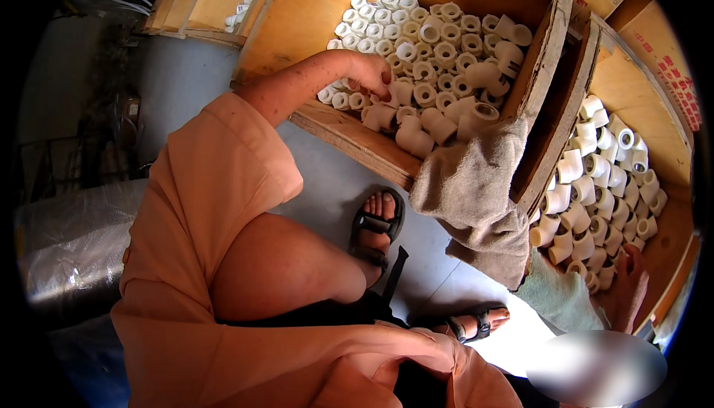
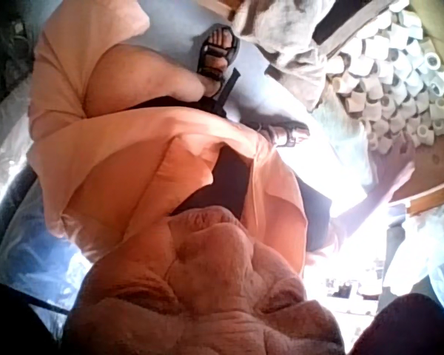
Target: The person sits on the floor and sorts white plastic pipe fittings by picking them from a wooden crate and placing them into a separate compartment. The person handles the fittings one at a time, occasionally wiping them with a cloth before placing them in the designated area.
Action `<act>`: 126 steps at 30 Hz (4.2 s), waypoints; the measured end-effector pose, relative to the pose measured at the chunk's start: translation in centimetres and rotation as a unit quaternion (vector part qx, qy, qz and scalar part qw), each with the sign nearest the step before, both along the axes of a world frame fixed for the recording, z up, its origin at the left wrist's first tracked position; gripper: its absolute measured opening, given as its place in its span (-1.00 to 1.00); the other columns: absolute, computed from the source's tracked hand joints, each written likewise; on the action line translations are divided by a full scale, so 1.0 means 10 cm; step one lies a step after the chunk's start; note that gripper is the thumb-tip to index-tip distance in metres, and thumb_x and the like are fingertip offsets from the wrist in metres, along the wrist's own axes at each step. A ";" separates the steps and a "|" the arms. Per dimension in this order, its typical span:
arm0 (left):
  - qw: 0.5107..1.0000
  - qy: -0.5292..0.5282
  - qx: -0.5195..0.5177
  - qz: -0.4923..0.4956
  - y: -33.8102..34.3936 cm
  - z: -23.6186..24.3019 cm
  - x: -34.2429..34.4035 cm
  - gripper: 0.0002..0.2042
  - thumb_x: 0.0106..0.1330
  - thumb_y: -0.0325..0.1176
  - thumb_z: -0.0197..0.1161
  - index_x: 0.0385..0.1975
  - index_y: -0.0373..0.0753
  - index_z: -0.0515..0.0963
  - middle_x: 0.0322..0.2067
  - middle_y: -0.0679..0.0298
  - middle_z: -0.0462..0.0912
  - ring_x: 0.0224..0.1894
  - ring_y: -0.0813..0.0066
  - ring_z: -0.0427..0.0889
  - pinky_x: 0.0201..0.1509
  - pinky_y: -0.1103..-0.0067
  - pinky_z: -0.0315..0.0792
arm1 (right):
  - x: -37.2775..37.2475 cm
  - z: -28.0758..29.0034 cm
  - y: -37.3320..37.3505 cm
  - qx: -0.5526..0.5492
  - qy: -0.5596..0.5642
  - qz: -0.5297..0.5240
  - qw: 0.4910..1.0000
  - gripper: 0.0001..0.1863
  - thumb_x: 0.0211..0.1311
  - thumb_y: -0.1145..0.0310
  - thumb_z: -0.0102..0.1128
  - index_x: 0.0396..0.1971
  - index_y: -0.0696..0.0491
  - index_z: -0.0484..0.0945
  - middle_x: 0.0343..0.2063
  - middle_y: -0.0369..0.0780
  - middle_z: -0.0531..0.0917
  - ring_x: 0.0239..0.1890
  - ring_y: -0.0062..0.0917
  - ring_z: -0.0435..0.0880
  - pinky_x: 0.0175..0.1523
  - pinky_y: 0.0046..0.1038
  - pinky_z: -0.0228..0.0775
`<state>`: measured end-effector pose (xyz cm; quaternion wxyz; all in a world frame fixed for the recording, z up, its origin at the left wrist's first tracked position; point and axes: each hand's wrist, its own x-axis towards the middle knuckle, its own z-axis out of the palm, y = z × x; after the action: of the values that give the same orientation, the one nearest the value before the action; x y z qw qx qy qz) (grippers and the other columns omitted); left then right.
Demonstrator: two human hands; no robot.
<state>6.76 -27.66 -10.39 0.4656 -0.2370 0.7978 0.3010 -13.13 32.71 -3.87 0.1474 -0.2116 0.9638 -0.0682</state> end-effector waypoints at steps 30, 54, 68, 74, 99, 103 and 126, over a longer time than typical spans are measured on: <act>0.932 0.223 0.239 0.158 0.06 1.05 -0.33 -0.61 0.18 -0.26 0.33 -0.02 -0.22 0.44 -0.24 0.34 0.62 -0.25 0.63 0.59 -0.26 0.62 0.48 | -0.05 0.02 -0.08 -0.110 -0.043 0.017 0.993 -0.77 0.23 0.41 0.15 -0.12 0.07 0.58 -0.59 -0.25 0.54 -0.56 -0.59 0.47 -0.39 -0.47 0.35; 0.864 0.115 0.480 0.101 2.37 1.65 -0.91 -0.58 0.28 -0.25 0.25 0.06 -0.35 0.43 -0.16 0.30 0.56 -0.20 0.63 0.57 -0.21 0.62 0.57 | 0.64 1.06 -1.06 -0.440 -0.189 0.140 0.867 -0.36 -0.02 0.47 0.42 0.15 0.01 0.43 0.08 -0.20 0.50 -0.16 -0.56 0.61 -0.19 -0.58 0.50; 0.872 0.088 0.469 0.111 2.71 1.46 -0.77 -0.59 0.42 -0.23 0.08 0.16 -0.30 0.29 -0.10 0.16 0.56 -0.19 0.47 0.61 -0.08 0.52 0.49 | 0.60 0.87 -0.81 -0.373 -0.142 0.153 0.904 -0.52 0.04 0.48 0.38 -0.05 0.05 0.36 -0.26 -0.17 0.60 -0.20 -0.45 0.68 -0.11 -0.46 0.62; 0.885 0.121 0.447 0.047 2.67 1.43 -0.73 -0.57 0.39 -0.21 0.11 0.16 -0.29 0.30 -0.11 0.17 0.57 -0.22 0.53 0.59 -0.08 0.61 0.40 | 0.08 0.83 -0.20 -0.134 -0.097 0.061 0.984 -0.56 0.07 0.27 0.38 -0.03 -0.01 0.49 -0.23 -0.14 0.68 -0.32 -0.43 0.71 -0.23 -0.39 0.59; 0.858 0.281 0.426 0.063 1.86 1.63 -0.99 -0.65 0.43 -0.21 0.05 0.03 -0.34 0.43 -0.29 0.23 0.61 -0.32 0.58 0.59 -0.22 0.65 0.47 | 0.01 0.17 0.49 0.114 0.055 0.003 0.992 -0.80 0.25 0.25 0.04 -0.23 0.02 0.51 -0.27 -0.09 0.63 -0.17 -0.13 0.60 -0.10 -0.16 0.44; 0.898 0.322 0.288 0.090 1.36 1.50 -0.95 -0.70 0.42 -0.21 0.06 -0.05 -0.30 0.49 -0.34 0.26 0.62 -0.33 0.59 0.59 -0.23 0.66 0.47 | 0.07 0.25 0.34 0.056 0.048 -0.022 0.997 -0.81 0.27 0.24 0.08 -0.23 0.00 0.54 -0.35 -0.10 0.63 -0.29 -0.16 0.63 -0.21 -0.19 0.44; 0.976 0.000 -0.019 -0.216 0.29 -0.05 -0.02 -0.50 -0.01 -0.30 0.41 0.00 -0.22 0.53 -0.14 0.09 0.62 -0.07 0.20 0.59 -0.06 0.40 0.47 | -0.15 -0.06 0.50 -0.047 -0.020 0.039 0.998 -0.82 0.31 0.32 0.08 -0.26 0.12 0.55 -0.52 -0.10 0.57 -0.52 -0.38 0.50 -0.35 -0.31 0.36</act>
<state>6.55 -24.76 -10.84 0.5148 -0.0683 0.8359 0.1779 -14.62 37.76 -4.51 0.1591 -0.2541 0.9474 -0.1123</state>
